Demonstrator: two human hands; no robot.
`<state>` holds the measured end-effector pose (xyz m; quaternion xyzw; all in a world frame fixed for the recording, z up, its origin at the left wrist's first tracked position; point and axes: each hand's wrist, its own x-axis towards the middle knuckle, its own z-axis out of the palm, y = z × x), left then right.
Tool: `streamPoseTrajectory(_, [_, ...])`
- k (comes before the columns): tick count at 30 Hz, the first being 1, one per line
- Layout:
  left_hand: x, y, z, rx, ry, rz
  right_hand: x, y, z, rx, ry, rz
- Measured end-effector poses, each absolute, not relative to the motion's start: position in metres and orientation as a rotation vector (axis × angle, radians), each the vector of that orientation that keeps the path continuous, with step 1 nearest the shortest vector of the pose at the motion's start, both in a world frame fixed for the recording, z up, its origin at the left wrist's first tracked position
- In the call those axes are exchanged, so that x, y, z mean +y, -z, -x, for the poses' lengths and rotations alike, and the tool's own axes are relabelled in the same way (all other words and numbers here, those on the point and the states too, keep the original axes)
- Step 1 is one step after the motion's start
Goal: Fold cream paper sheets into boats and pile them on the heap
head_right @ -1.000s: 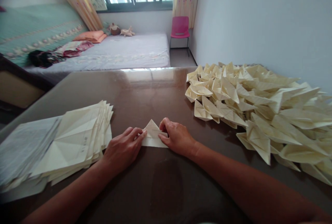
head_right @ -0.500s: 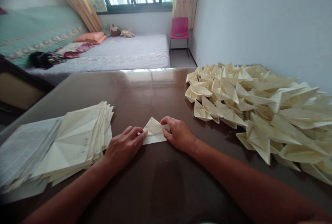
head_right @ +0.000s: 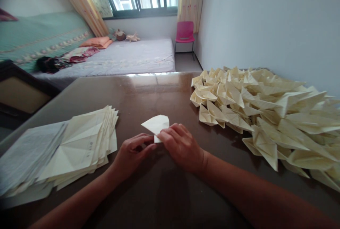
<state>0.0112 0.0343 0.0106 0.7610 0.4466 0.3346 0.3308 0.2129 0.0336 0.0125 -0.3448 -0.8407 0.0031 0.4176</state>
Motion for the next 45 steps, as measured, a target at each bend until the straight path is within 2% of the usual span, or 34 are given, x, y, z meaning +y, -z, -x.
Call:
streamPoseTrajectory(6, [0.030,-0.018,-0.016,1.117,-0.811,-1.483,0.024,-0.018,-0.208,-2.353,0.237,0.870])
streamPoseTrajectory(12, [0.036,-0.008,-0.016,1.046,-0.667,-1.169,0.024,-0.012,-0.201,-2.412,0.275,0.786])
streamPoseTrajectory(18, [0.051,0.003,-0.003,1.208,-0.554,-1.487,0.040,-0.005,-0.209,-2.613,0.094,0.832])
streamPoseTrajectory(25, [0.053,0.004,0.002,1.472,-0.456,-2.258,0.056,0.008,-0.223,-2.690,-0.027,0.969])
streamPoseTrajectory(30, [0.037,0.001,-0.006,1.262,-0.405,-2.727,0.055,0.009,-0.218,-2.683,-0.093,1.015])
streamPoseTrajectory(34, [0.035,0.002,-0.006,1.283,-0.262,-2.751,0.067,0.006,-0.234,-2.652,-0.326,0.978])
streamPoseTrajectory(39, [0.045,0.005,0.002,1.299,-0.328,-2.538,0.092,0.008,-0.266,-2.438,-0.781,0.954])
streamPoseTrajectory(45, [0.050,0.011,0.001,1.443,-0.402,-2.390,0.094,0.014,-0.262,-2.263,-0.821,1.243])
